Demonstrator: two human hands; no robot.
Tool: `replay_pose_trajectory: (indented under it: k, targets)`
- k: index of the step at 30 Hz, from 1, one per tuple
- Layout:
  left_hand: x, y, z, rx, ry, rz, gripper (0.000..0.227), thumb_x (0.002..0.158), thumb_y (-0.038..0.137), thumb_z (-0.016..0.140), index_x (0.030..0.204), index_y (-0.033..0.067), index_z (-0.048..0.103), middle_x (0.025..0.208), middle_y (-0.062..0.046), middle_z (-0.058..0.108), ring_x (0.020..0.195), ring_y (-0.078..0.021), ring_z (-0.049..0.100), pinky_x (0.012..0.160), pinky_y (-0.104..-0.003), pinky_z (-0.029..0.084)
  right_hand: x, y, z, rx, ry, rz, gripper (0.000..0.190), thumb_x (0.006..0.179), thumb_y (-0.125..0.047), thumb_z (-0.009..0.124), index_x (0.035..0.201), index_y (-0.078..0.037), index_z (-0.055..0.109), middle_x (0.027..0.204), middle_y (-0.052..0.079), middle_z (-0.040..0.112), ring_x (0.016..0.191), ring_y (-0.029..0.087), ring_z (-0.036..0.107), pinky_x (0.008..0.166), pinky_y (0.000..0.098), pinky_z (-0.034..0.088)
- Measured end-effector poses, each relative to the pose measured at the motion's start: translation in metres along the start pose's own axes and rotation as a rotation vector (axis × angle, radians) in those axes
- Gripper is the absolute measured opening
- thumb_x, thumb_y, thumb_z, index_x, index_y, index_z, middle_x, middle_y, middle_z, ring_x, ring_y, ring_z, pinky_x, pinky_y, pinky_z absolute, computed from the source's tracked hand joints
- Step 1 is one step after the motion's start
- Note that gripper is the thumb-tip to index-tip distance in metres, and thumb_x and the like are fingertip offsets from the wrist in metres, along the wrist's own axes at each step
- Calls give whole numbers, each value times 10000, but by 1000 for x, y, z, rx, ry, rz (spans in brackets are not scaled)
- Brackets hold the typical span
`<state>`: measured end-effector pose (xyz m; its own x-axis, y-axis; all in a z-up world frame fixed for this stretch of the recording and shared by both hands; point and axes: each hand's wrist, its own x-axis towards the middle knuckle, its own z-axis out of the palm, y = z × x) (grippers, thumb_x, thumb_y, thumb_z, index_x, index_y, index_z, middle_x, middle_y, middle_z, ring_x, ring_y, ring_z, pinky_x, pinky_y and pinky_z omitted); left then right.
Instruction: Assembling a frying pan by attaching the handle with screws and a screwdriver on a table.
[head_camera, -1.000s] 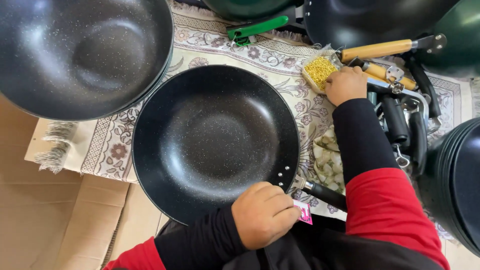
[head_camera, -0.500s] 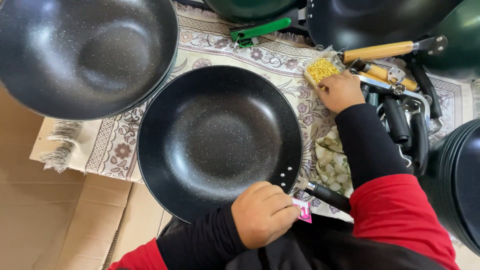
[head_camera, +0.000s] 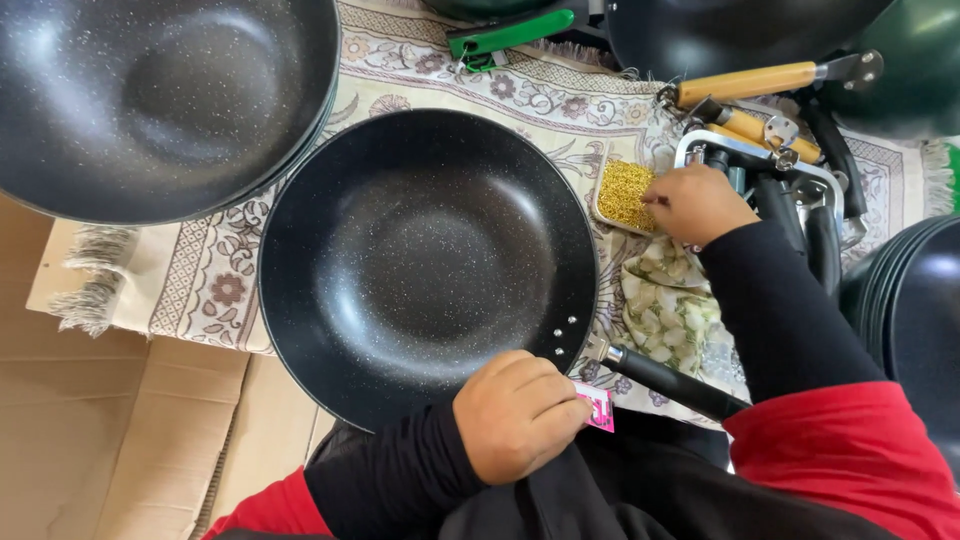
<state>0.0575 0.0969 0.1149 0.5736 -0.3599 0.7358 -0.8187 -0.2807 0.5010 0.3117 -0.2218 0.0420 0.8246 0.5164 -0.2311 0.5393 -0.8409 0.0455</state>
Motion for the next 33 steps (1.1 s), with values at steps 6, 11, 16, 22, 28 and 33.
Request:
replay_pose_trajectory:
  k: [6,11,16,22,28,33]
  targets:
    - [-9,7,-5,-17,1,21,137,1049,79,558,962,34,655,921,-92,624,739,-280,551,650,-377,415,11,-23,6,-238,-207,214,273,939,-264,552,971,-167,806,987,37,745,1022,313,585,849,469,488]
    - [-15,14,-9,-42,23,25,121,1048,81,568,978,31,653,925,-96,632,748,-286,566,661,-382,423,4,-27,3,-252,-128,213,308,953,-233,496,949,-115,781,987,55,754,1018,319,610,892,496,480]
    - [-26,17,-4,-46,11,17,126,1054,106,561,991,49,654,938,-84,641,773,-281,583,693,-387,437,-12,-6,-2,65,73,189,294,968,-149,524,943,-84,809,910,110,773,855,333,665,781,508,554]
    - [-34,28,8,-76,15,43,69,1031,89,610,974,60,638,896,-80,589,763,-285,554,681,-398,429,-44,-16,-33,419,323,422,173,1016,-216,676,992,-89,791,986,53,761,901,242,672,810,422,508]
    - [-35,44,3,-88,30,57,121,1047,77,569,946,47,627,863,-85,590,719,-286,541,672,-395,419,-59,-30,-49,482,499,516,155,1009,-218,651,1046,-115,761,965,48,721,872,208,630,809,393,499]
    - [-41,44,2,-68,5,54,94,1038,87,593,963,48,634,880,-77,601,744,-281,549,684,-392,428,-63,-48,-69,842,627,519,91,1020,-56,590,960,-86,650,830,45,699,700,107,671,665,234,580]
